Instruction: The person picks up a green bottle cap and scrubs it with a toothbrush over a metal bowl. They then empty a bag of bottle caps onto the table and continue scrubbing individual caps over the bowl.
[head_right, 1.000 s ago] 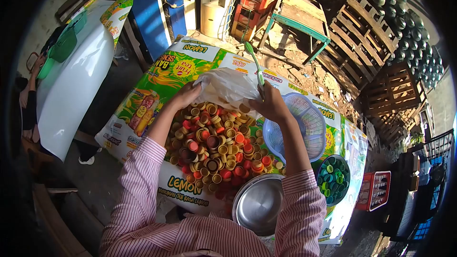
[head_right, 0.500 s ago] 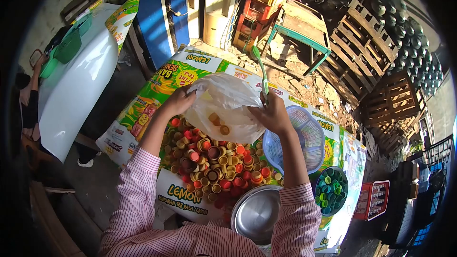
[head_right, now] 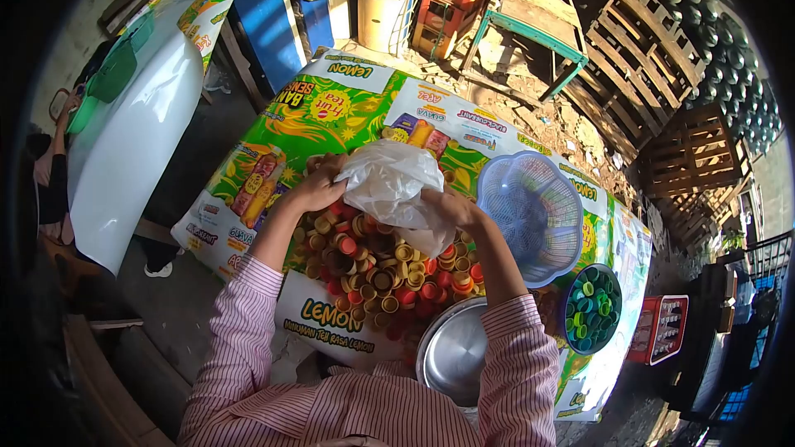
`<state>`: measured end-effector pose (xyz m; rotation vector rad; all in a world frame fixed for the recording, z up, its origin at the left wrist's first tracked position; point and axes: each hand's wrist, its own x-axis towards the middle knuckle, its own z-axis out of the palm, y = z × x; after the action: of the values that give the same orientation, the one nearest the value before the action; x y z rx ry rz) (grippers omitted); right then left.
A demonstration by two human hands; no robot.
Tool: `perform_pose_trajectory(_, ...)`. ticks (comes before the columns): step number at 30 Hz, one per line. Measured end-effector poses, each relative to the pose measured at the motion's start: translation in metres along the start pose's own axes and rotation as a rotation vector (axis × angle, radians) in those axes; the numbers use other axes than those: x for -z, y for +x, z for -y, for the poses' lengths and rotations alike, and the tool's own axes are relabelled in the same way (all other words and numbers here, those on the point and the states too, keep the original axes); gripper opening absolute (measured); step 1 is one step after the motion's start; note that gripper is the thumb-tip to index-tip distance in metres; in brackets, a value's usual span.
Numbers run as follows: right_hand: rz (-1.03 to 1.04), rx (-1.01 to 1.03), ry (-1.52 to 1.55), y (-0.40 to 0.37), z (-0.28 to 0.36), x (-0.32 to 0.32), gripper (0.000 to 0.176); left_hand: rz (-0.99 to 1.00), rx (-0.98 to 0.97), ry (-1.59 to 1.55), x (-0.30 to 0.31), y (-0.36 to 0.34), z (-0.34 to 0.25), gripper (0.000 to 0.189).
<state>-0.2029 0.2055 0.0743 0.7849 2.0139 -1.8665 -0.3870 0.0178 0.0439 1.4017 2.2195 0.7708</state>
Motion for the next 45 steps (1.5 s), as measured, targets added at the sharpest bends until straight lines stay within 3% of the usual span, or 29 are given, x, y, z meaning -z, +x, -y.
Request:
perform_pose_trajectory(2, -0.033, 0.098, -0.047, 0.001, 0.005, 0.006, 0.044, -0.174, -0.202, 0.016, 0.006, -0.001, -0.005, 0.029)
perform_pose_trajectory(3, -0.065, 0.195, -0.093, -0.001, 0.011, 0.006, 0.045, -0.173, -0.200, 0.014, 0.005, -0.001, -0.004, 0.029)
perform_pose_trajectory(5, -0.124, 0.212, -0.209, -0.008, 0.024, 0.007, 0.044, -0.309, -0.374, -0.009, 0.005, 0.001, -0.005, 0.028)
perform_pose_trajectory(6, -0.156, 0.341, -0.282, -0.007, 0.025, 0.012, 0.041, -0.313, -0.378, -0.009, 0.008, 0.003, -0.006, 0.028)
perform_pose_trajectory(7, -0.185, 0.466, -0.353, -0.007, 0.025, 0.016, 0.038, -0.367, -0.310, 0.005, 0.010, 0.001, -0.005, 0.028)
perform_pose_trajectory(8, -0.185, 0.465, -0.355, -0.005, 0.025, 0.021, 0.038, -0.421, -0.241, 0.020, 0.014, 0.001, -0.005, 0.027)
perform_pose_trajectory(11, -0.446, 0.246, -0.499, -0.013, 0.056, 0.026, 0.021, -0.407, -0.160, -0.125, 0.034, 0.001, -0.007, 0.029)
perform_pose_trajectory(12, -0.485, 0.283, -0.492, -0.007, 0.054, 0.033, 0.020, -0.366, -0.150, -0.220, 0.038, 0.004, 0.002, 0.032)
perform_pose_trajectory(13, -0.523, 0.320, -0.483, -0.005, 0.057, 0.036, 0.021, -0.490, -0.206, -0.246, 0.039, 0.010, 0.011, 0.033)
perform_pose_trajectory(14, -0.464, 0.546, -0.199, -0.003, 0.055, 0.036, 0.034, -0.458, -0.115, -0.330, 0.045, 0.014, 0.022, 0.035)
perform_pose_trajectory(15, -0.461, 0.546, -0.199, -0.003, 0.063, 0.033, 0.034, -0.425, -0.021, -0.413, 0.054, 0.015, 0.023, 0.036)
perform_pose_trajectory(16, -0.447, 0.606, -0.146, -0.001, 0.071, 0.030, 0.045, -0.336, 0.325, -0.396, 0.079, 0.007, -0.006, 0.042)
perform_pose_trajectory(18, -0.401, 0.695, -0.064, 0.001, 0.087, 0.025, 0.063, -0.436, 0.354, -0.683, 0.077, 0.022, 0.030, 0.059)
perform_pose_trajectory(22, -0.384, 0.722, -0.081, 0.006, 0.084, 0.015, 0.062, -0.413, 0.344, -1.226, 0.091, 0.032, 0.065, 0.067)
perform_pose_trajectory(23, -0.388, 0.731, -0.249, 0.012, 0.072, 0.021, 0.057, -0.412, 0.342, -1.225, 0.090, 0.032, 0.077, 0.067)
perform_pose_trajectory(27, -0.397, 0.671, -0.162, -0.003, 0.050, 0.017, 0.049, -0.455, 0.537, -1.316, 0.065, 0.032, 0.141, 0.079)
perform_pose_trajectory(29, -0.397, 0.645, -0.162, -0.005, 0.037, 0.021, 0.047, -0.256, 0.674, -1.452, 0.052, 0.027, 0.169, 0.082)
perform_pose_trajectory(30, -0.404, 0.621, -0.141, -0.006, 0.029, 0.022, 0.046, -0.184, 0.746, -1.377, 0.051, 0.021, 0.167, 0.083)
perform_pose_trajectory(31, -0.412, 0.597, -0.120, -0.005, 0.022, 0.023, 0.044, -0.186, 0.749, -1.378, 0.044, 0.019, 0.172, 0.083)
perform_pose_trajectory(33, -0.435, 0.601, -0.199, 0.000, 0.010, 0.024, 0.043, -0.286, 0.656, -1.154, 0.032, 0.019, 0.179, 0.085)
perform_pose_trajectory(35, -0.400, 0.490, -0.122, 0.007, 0.002, 0.025, 0.045, -0.328, 0.665, -1.139, 0.040, 0.013, 0.153, 0.086)
perform_pose_trajectory(37, -0.425, 0.460, -0.257, 0.007, 0.019, 0.014, 0.035, -0.413, 0.512, -0.818, 0.050, 0.011, 0.130, 0.086)
perform_pose_trajectory(43, -0.377, 0.594, -0.132, 0.063, 0.042, -0.031, 0.035, -0.421, 0.262, -1.180, 0.081, -0.002, 0.118, 0.066)
perform_pose_trajectory(45, -0.399, 0.717, -0.168, 0.077, 0.053, -0.055, 0.041, -0.439, 0.059, -1.322, 0.093, -0.009, 0.099, 0.061)
